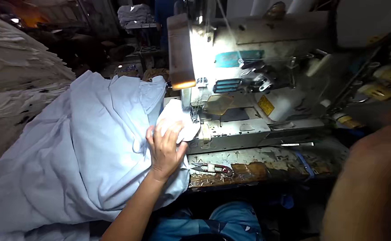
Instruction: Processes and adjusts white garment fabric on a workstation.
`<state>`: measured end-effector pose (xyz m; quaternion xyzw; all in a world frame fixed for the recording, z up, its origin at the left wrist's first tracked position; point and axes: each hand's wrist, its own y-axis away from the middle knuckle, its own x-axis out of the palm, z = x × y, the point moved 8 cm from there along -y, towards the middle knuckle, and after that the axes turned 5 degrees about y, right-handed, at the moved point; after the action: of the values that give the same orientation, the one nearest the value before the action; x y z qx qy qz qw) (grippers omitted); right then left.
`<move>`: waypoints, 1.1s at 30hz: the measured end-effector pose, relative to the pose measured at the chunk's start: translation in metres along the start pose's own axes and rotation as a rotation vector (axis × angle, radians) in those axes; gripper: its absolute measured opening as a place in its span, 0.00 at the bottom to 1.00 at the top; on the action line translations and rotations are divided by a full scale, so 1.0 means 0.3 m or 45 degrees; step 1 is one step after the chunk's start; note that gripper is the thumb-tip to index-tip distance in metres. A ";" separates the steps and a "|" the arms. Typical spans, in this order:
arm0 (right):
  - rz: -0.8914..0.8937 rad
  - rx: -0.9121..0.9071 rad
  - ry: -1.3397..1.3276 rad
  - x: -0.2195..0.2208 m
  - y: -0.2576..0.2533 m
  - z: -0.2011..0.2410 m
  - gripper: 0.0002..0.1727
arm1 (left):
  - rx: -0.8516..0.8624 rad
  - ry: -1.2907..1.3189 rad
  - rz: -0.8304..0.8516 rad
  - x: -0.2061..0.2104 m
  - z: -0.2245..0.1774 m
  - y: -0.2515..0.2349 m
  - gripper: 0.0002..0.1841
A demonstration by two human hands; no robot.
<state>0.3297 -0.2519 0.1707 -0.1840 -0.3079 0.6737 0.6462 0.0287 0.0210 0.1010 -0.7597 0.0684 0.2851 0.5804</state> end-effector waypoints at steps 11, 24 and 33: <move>1.325 -0.667 0.581 0.476 0.825 -0.072 0.22 | -0.336 -0.416 0.456 0.166 0.297 -0.391 0.17; 1.019 -0.948 0.682 0.786 0.620 0.250 0.08 | 0.196 -0.113 -0.509 -0.215 0.161 0.057 0.07; 1.057 -0.823 0.608 0.650 0.623 0.258 0.19 | -0.063 0.418 -0.776 -0.414 0.174 0.054 0.06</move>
<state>0.1192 -0.0692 0.1355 -0.6243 -0.2458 0.6824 0.2901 -0.0997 0.0359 0.1425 -0.7947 -0.0759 -0.0257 0.6016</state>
